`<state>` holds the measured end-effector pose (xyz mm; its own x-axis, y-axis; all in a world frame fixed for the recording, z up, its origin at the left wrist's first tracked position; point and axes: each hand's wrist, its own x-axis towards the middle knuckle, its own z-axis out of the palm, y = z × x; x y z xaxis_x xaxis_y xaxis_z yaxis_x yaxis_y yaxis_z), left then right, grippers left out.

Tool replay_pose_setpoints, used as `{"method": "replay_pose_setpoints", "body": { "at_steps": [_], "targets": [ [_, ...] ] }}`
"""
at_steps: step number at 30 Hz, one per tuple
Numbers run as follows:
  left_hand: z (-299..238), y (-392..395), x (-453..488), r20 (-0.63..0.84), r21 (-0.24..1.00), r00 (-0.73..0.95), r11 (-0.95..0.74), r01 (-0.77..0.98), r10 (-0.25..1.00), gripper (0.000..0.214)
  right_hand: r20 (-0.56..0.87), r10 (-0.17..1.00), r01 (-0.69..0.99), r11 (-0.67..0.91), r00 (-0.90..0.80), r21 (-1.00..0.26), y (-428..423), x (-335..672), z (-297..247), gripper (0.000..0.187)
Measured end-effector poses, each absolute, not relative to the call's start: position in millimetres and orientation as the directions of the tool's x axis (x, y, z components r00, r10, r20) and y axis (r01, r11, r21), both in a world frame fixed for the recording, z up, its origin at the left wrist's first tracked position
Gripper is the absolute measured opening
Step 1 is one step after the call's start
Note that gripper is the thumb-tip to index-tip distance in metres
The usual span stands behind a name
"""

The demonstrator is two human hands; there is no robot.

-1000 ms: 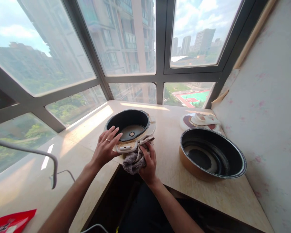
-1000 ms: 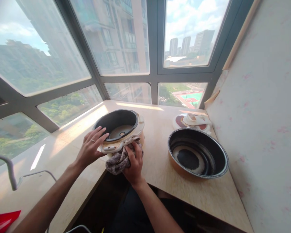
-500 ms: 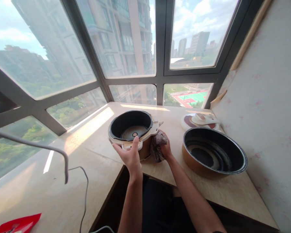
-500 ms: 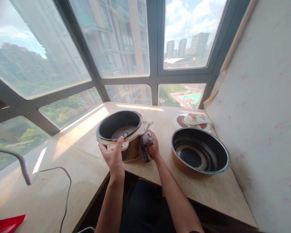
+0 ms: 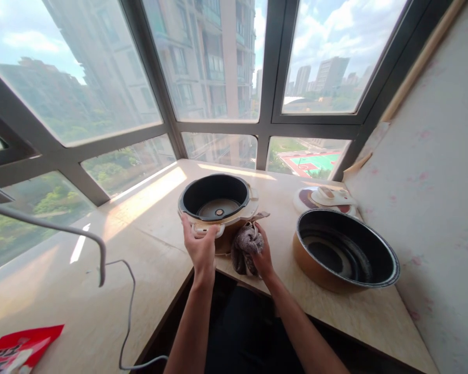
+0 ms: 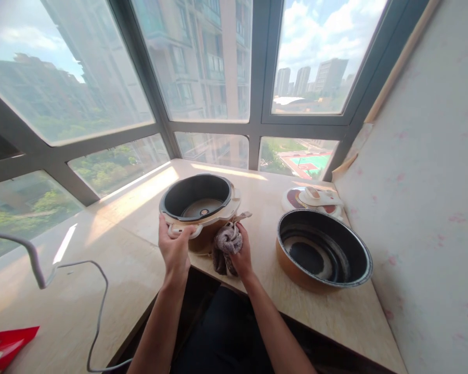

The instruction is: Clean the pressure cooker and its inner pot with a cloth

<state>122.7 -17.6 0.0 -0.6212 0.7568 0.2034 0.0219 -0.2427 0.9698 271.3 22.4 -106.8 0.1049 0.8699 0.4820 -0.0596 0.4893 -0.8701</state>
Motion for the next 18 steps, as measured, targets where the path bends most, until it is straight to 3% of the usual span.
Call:
{"method": "replay_pose_setpoints", "body": {
  "at_steps": [3, 9, 12, 18],
  "targets": [
    [9, -22, 111, 0.133, 0.958, -0.742, -0.276, -0.074, 0.657, 0.122, 0.522, 0.833, 0.036, 0.525, 0.186, -0.850, -5, 256, -115, 0.066],
    [18, -24, 69, 0.064, 0.959, -0.606, -0.216, -0.182, 0.793, 0.130, 0.627, 0.713, 0.165, 0.609, 0.312, -0.775, -10, 237, -124, 0.067],
    [22, -21, 49, 0.066, 0.960, -0.540, -0.201, -0.195, 0.839, 0.129, 0.592, 0.711, 0.099, 0.605, 0.379, -0.790, 18, 250, -118, 0.047],
    [29, -4, 10, 0.034, 0.943, -0.466, -0.182, -0.278, 0.884, 0.124, 0.327, 0.900, -0.222, 0.395, 0.288, -0.891, 93, 284, -89, 0.032]
  ]
}}
